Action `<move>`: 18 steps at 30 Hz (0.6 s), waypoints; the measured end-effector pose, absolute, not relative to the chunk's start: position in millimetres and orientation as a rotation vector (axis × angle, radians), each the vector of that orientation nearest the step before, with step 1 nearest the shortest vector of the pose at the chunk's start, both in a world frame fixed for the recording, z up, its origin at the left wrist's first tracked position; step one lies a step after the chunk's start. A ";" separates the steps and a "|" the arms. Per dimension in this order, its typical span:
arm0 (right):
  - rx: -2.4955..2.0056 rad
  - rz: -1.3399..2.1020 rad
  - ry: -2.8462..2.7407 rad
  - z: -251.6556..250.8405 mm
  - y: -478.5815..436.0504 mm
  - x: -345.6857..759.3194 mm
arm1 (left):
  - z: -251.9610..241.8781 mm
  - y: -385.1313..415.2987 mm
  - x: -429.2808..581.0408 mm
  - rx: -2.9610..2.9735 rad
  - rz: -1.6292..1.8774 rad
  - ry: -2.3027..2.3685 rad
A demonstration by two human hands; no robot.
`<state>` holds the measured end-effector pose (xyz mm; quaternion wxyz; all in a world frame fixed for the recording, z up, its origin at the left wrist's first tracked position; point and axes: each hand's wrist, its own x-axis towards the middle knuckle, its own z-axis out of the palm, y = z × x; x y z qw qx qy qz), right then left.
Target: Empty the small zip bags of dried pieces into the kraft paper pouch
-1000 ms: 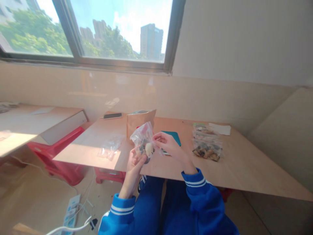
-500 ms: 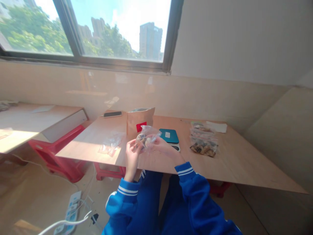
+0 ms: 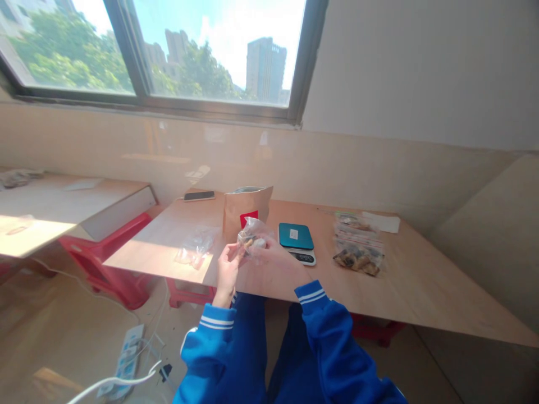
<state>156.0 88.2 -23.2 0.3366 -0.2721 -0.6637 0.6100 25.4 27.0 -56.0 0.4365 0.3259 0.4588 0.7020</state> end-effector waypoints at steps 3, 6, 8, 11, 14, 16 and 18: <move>-0.790 1.521 -1.705 -22.9 87.8 147.6 | -59.6 29.9 22.1 0.831 1.771 1.219; -0.771 1.529 -1.685 -25.1 89.4 142.4 | -60.3 30.1 19.1 0.855 1.780 1.264; -0.753 1.580 -1.655 -28.1 91.3 142.2 | -57.1 27.9 17.0 0.885 1.761 1.260; -0.733 1.625 -1.592 -32.3 93.4 145.2 | -48.7 22.9 13.8 0.913 1.722 1.209; -0.691 1.614 -1.567 -31.6 92.1 147.2 | -41.5 19.6 10.8 0.958 1.724 1.176; -0.658 1.616 -1.568 -28.3 89.1 146.3 | -39.6 19.6 9.1 1.006 1.718 1.230; -0.639 1.612 -1.583 -25.0 85.4 144.0 | -39.3 20.6 7.6 1.036 1.695 1.303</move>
